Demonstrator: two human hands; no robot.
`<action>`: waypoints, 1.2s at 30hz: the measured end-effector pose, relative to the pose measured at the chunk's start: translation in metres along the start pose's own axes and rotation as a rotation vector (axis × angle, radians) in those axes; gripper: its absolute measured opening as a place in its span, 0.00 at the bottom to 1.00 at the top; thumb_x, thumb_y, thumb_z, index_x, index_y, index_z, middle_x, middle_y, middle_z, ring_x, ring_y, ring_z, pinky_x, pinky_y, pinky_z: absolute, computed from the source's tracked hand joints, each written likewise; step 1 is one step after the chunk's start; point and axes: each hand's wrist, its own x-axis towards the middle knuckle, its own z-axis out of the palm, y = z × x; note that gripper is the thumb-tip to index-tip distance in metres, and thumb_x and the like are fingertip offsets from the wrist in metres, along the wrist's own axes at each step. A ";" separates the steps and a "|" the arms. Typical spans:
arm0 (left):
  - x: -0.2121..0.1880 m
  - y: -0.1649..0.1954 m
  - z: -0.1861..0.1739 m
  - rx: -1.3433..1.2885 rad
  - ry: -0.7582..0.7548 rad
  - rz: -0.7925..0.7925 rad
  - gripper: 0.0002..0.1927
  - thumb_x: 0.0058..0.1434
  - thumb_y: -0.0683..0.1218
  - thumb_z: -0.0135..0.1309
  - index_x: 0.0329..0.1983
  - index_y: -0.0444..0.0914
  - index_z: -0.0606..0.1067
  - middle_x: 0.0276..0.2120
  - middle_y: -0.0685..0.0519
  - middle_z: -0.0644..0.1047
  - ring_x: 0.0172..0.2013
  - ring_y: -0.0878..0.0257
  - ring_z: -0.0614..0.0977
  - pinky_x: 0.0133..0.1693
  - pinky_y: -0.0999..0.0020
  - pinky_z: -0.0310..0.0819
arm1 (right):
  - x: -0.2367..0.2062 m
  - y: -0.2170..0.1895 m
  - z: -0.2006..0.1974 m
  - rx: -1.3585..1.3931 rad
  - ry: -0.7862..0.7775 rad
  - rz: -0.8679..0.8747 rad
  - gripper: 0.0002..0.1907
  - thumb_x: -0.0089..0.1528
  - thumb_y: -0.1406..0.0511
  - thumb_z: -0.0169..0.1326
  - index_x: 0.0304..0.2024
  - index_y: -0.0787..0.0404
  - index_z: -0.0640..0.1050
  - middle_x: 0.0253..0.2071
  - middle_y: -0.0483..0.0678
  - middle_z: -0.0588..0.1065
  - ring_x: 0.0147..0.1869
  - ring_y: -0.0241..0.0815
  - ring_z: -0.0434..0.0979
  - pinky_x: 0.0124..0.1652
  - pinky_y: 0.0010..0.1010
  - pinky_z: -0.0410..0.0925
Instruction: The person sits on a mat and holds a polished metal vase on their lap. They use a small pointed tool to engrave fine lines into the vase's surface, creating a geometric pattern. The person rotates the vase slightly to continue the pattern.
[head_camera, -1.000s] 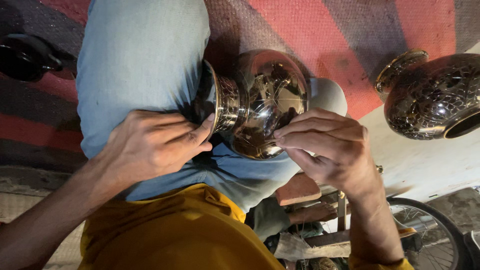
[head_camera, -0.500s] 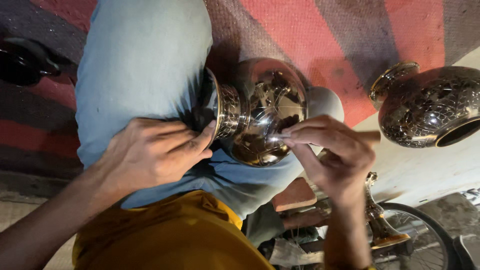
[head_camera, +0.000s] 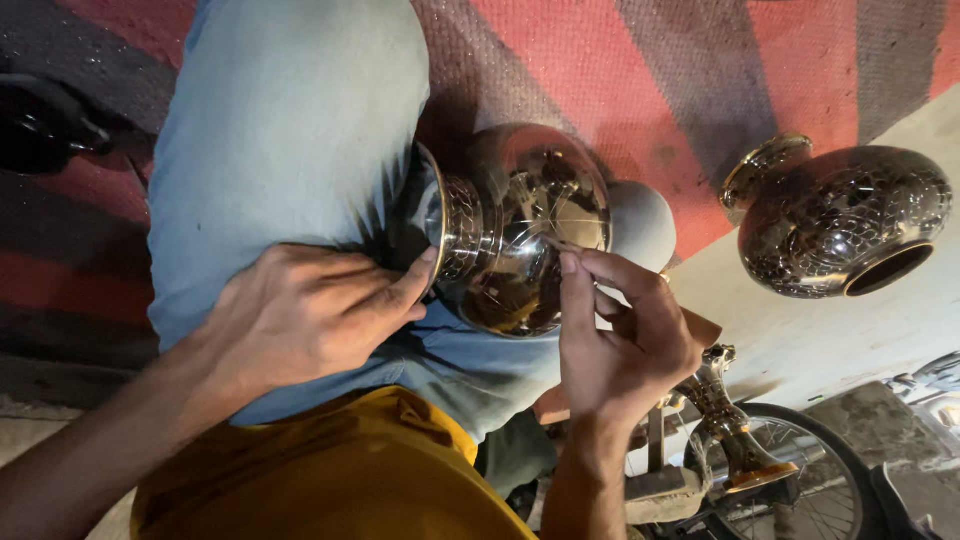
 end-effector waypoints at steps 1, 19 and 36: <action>0.000 -0.001 0.000 0.001 -0.004 0.007 0.26 0.58 0.50 0.65 0.57 0.33 0.77 0.19 0.54 0.80 0.20 0.65 0.80 0.21 0.68 0.75 | 0.000 0.000 0.001 -0.019 0.007 0.001 0.07 0.63 0.75 0.66 0.43 0.68 0.81 0.40 0.50 0.82 0.41 0.32 0.83 0.39 0.19 0.79; 0.002 -0.001 -0.002 -0.010 -0.003 0.027 0.24 0.58 0.49 0.64 0.55 0.33 0.77 0.19 0.53 0.79 0.19 0.64 0.80 0.20 0.67 0.74 | 0.015 -0.007 -0.017 -0.050 -0.234 -0.148 0.06 0.63 0.74 0.65 0.43 0.66 0.82 0.40 0.49 0.83 0.41 0.31 0.84 0.39 0.19 0.79; 0.002 -0.001 -0.002 0.002 -0.006 0.032 0.26 0.57 0.50 0.65 0.56 0.34 0.77 0.18 0.54 0.78 0.19 0.64 0.79 0.20 0.67 0.73 | 0.023 -0.004 -0.021 -0.093 -0.296 -0.203 0.07 0.61 0.76 0.65 0.40 0.62 0.83 0.36 0.42 0.82 0.29 0.22 0.70 0.28 0.15 0.60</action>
